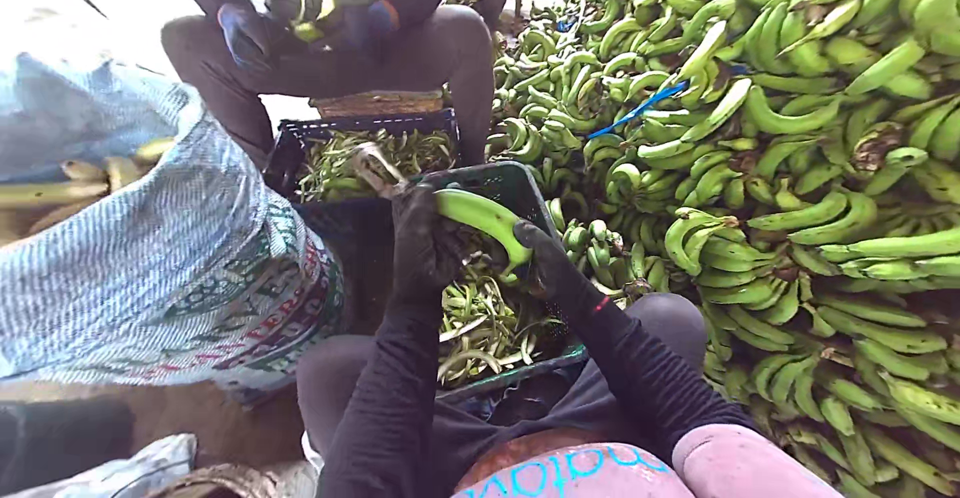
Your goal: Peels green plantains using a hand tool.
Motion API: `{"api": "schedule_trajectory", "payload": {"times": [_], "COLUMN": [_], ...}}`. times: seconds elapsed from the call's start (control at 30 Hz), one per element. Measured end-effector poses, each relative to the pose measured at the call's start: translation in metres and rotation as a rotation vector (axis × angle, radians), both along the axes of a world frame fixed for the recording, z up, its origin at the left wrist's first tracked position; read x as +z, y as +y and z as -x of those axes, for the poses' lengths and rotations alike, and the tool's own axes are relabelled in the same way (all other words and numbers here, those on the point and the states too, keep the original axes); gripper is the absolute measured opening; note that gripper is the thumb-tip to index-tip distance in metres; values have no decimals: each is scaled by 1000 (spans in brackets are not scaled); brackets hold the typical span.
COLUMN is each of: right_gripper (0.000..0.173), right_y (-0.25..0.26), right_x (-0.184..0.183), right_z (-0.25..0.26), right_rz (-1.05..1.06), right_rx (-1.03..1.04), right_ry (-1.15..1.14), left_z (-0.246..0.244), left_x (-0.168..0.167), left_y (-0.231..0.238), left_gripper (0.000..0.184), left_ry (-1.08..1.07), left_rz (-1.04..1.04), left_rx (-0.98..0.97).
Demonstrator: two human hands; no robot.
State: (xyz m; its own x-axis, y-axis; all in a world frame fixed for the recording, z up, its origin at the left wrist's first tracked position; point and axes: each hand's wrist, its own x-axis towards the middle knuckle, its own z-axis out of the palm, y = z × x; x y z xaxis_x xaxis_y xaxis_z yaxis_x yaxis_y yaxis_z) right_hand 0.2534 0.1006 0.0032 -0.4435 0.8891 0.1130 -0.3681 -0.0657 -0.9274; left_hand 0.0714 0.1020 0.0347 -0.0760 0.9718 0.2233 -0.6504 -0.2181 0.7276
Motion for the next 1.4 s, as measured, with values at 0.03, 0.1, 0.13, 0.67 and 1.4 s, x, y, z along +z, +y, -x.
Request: {"api": "schedule_trajectory", "payload": {"times": [0.03, 0.1, 0.13, 0.67, 1.4], "right_gripper": [46, 55, 60, 49, 36], "right_y": [-6, -5, -1, 14, 44], "right_x": [-3, -4, -4, 45, 49], "right_z": [-4, -12, -12, -34, -22], "right_rz": [-46, -225, -300, -368, 29], "right_rx": [-21, -43, -64, -417, -255], "right_ry": [-113, -356, -471, -163, 49], "left_z": [-1, -6, -11, -57, -16], "left_x": [2, 4, 2, -45, 16], "left_y": [-1, -5, -9, -70, -53], "left_gripper": [23, 20, 24, 45, 41], "left_ry": [63, 176, 242, 396, 1365], "left_rz": [61, 145, 148, 119, -292], "left_rx": [27, 82, 94, -86, 124]}}
